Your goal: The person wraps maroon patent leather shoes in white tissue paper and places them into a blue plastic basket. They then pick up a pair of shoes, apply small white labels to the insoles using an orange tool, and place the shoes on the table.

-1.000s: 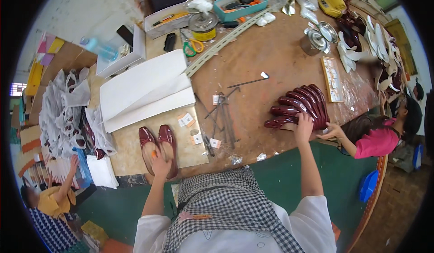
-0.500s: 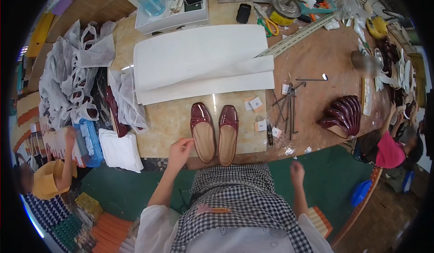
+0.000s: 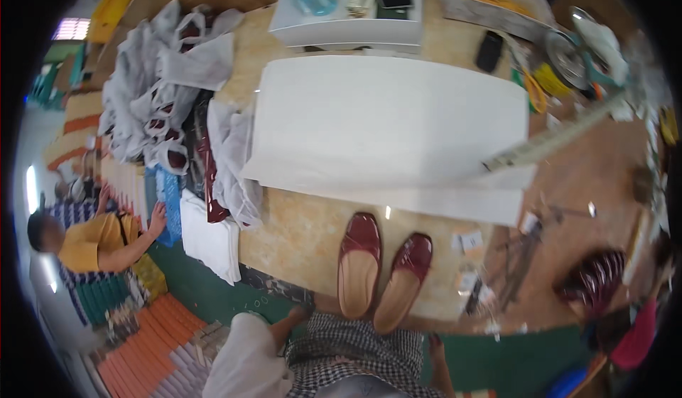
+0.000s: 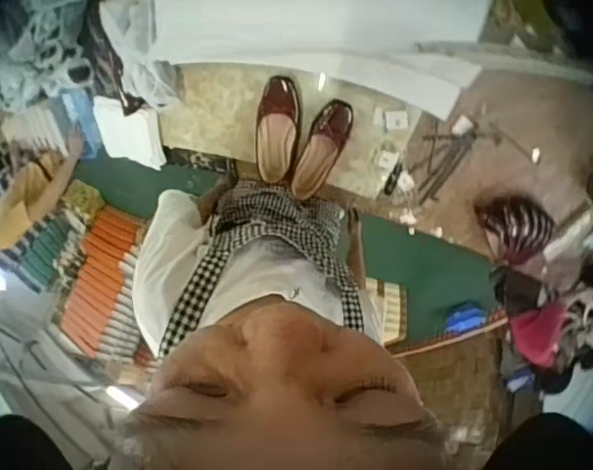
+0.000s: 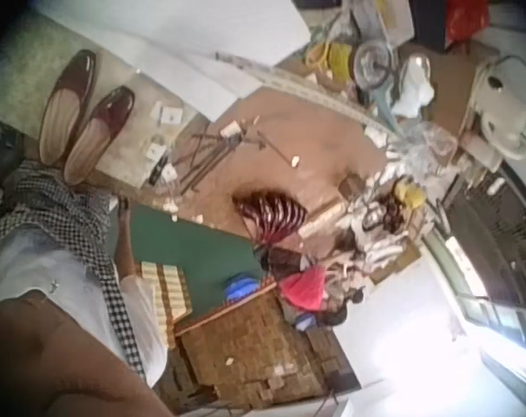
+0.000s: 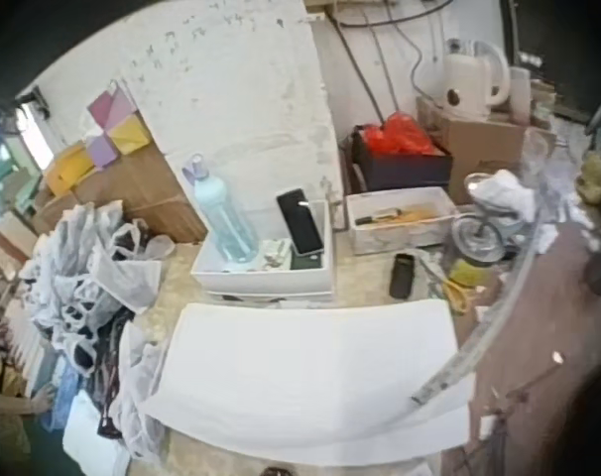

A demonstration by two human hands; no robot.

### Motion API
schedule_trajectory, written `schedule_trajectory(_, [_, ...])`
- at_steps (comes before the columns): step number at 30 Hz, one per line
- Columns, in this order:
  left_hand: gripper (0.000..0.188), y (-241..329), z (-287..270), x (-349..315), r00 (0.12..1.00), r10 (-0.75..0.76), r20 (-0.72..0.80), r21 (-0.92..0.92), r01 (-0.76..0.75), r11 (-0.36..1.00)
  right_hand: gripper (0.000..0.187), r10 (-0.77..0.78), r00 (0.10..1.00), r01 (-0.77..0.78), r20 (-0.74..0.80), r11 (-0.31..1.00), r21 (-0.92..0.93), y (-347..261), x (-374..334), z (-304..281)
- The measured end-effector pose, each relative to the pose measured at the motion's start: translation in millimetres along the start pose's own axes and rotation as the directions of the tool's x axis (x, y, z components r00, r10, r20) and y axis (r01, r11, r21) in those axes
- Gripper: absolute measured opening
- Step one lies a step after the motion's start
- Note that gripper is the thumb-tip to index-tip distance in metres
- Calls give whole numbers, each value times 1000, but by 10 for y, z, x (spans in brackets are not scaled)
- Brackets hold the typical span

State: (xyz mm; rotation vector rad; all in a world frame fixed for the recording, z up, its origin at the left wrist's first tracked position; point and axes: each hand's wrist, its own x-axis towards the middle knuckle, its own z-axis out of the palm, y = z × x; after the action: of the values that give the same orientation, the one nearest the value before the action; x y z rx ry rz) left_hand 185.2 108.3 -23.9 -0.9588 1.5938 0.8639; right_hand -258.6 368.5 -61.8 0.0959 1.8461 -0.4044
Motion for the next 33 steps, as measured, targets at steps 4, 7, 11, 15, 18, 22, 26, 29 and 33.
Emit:
schedule_trajectory(4, [36, 1090, -199, 750, 992, -98, -79, -532, 42, 845, 32, 20, 999, -23, -47, 998, -55, -68, 295, -354])
schedule_trajectory(7, [36, 1741, -643, 903, 988, -78, -135, -667, -32, 744, 33, 45, 998, -48, -44, 997, -60, -142, 302, -421])
schedule_trajectory(11, [37, 2002, -670, 831, 985, -71, -154, -714, -61, 698, 34, 38, 999, -40, -22, 992, -116, -287, 350, -466])
schedule_trajectory(15, [37, 2011, -489, 835, 981, -78, -178, -739, -81, 669, 35, 18, 1000, -18, 1, 985, -172, -390, 517, -389])
schedule_trajectory(18, [38, 1927, -265, 897, 975, -85, -206, -753, -103, 650, 36, -4, 1000, 4, -1, 976, -217, -403, 634, -400])
schedule_trajectory(22, [39, 1373, -9, 771, 962, -113, -248, -737, -112, 666, 37, -81, 997, 79, 2, 966, -246, -368, 715, -350])
schedule_trajectory(26, [40, 780, 305, 712, 935, -181, -306, -741, -114, 662, 39, -217, 973, 231, 81, 932, -278, -363, 837, -240])
schedule_trajectory(29, [41, 544, 434, 928, 909, -152, -389, -752, -218, 622, 39, -326, 937, 348, 122, 885, -309, -377, 994, -124])
schedule_trajectory(33, [42, 237, 347, 1213, 798, 95, -595, -725, -583, 367, 41, -416, 871, 490, 261, 777, -396, -396, 1223, -108])
